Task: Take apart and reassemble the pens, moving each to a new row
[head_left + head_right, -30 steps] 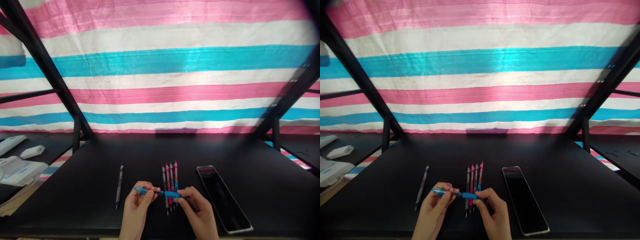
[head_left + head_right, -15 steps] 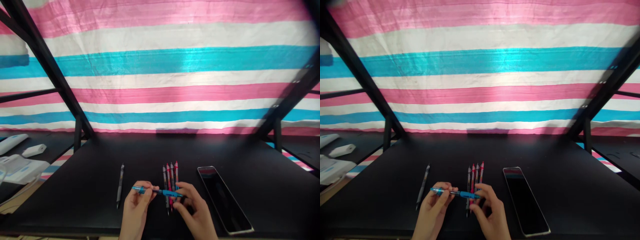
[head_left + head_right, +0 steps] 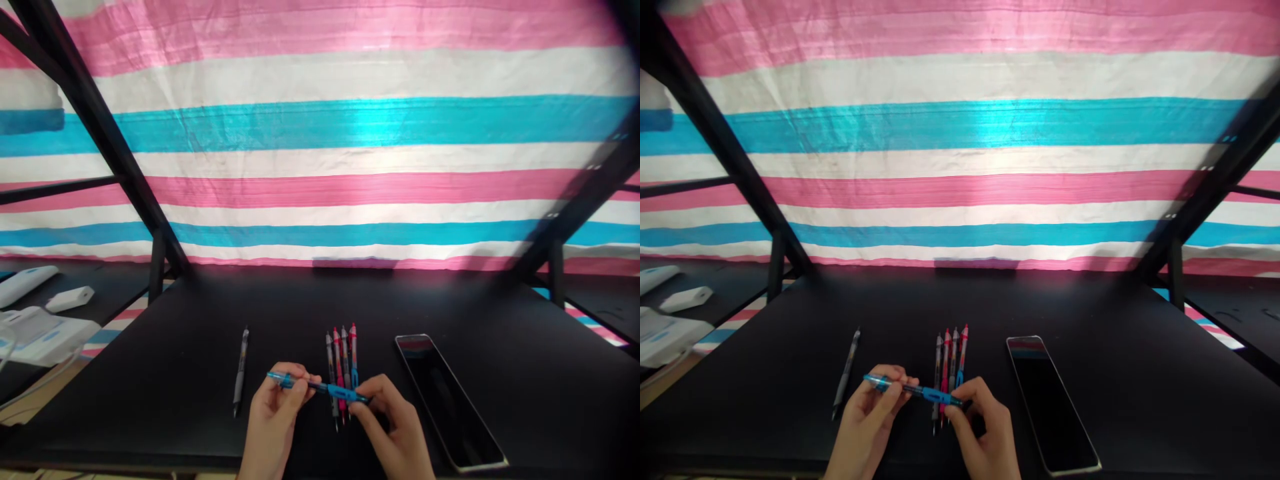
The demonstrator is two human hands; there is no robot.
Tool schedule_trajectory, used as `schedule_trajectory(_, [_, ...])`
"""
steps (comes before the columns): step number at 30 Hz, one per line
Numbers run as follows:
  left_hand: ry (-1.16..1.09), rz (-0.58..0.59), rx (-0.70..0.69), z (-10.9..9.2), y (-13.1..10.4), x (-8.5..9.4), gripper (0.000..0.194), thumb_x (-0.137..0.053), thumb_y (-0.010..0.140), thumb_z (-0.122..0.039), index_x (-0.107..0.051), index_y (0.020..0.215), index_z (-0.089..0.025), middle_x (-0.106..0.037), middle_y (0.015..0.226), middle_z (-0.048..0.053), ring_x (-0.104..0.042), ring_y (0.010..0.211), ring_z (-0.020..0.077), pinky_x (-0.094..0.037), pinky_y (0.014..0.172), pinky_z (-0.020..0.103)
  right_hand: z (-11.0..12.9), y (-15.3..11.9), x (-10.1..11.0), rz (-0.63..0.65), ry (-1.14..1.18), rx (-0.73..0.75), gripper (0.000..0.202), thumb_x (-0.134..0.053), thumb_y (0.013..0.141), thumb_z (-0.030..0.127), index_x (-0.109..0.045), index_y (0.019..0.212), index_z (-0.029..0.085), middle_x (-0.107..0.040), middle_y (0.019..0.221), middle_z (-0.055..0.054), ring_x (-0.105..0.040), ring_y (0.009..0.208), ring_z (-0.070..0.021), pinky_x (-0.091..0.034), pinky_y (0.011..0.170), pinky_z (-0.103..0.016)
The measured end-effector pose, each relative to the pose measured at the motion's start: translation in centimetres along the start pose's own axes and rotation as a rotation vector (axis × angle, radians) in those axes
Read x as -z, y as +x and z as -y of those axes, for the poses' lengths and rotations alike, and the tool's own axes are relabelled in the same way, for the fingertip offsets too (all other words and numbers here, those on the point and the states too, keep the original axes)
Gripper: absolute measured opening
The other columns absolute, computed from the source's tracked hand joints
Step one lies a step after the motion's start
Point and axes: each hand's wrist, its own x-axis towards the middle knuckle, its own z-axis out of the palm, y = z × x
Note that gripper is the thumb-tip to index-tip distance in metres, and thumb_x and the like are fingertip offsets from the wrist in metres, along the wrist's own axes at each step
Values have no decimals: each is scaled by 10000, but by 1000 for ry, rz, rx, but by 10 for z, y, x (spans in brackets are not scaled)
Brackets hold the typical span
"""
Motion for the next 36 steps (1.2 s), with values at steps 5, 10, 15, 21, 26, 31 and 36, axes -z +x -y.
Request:
schedule_trajectory(5, [-15, -6, -2, 2, 0, 3, 264, -910, 663, -365, -753, 774, -185, -667, 853, 27, -728, 811, 209, -588, 728, 268, 6, 3, 2, 65, 11, 24, 177, -622, 949, 345, -694, 858, 211, -679, 716, -21, -609, 600, -161, -453, 552, -228])
schedule_trajectory(10, [10, -13, -5, -1, -1, 0, 299, -918, 641, -395, -753, 767, -180, -680, 821, 35, -723, 798, 213, -582, 714, 267, 2, 1, 2, 29, -17, 23, 191, -641, 940, 339, -655, 797, 213, -630, 655, 1, -572, 559, -149, -427, 532, -229])
schedule_trajectory(15, [-5, -3, 7, -3, -1, -2, 302, -931, 625, -384, -755, 766, -183, -708, 756, 33, -728, 774, 204, -579, 703, 248, 5, 0, 1, 73, -64, 85, 312, -579, 973, 370, -609, 708, 208, -552, 605, 11, -519, 532, -141, -381, 513, -236])
schedule_trajectory(21, [-27, -13, 21, 0, -1, -1, 350, -936, 621, -392, -777, 858, -189, -742, 742, 42, -743, 780, 224, -590, 738, 281, 7, 2, 1, 90, -112, 136, 367, -531, 991, 337, -598, 658, 197, -549, 615, -17, -539, 569, -163, -391, 536, -247])
schedule_trajectory(26, [-24, -27, 23, 2, -2, -3, 396, -925, 641, -401, -786, 945, -187, -752, 791, 50, -742, 800, 220, -587, 764, 284, 4, 2, 0, 94, -106, 107, 403, -520, 999, 358, -570, 633, 198, -521, 583, -2, -502, 528, -145, -347, 510, -245])
schedule_trajectory(31, [-107, -90, -34, -12, 8, 4, 559, -914, 671, -349, -690, 1172, -239, -745, 811, 20, -717, 743, 176, -550, 663, 235, 0, -1, -2, 159, -16, 76, 357, -549, 982, 485, -695, 796, 217, -550, 616, 1, -498, 530, -149, -333, 521, -256])
schedule_trajectory(36, [-63, -84, -143, -33, 14, 14, 644, -856, 753, -308, -527, 1304, -263, -760, 873, 37, -681, 692, 153, -531, 678, 261, 3, -4, 0, 89, 166, -83, 498, -442, 987, 627, -721, 910, 221, -462, 567, 22, -417, 509, -149, -308, 504, -263])
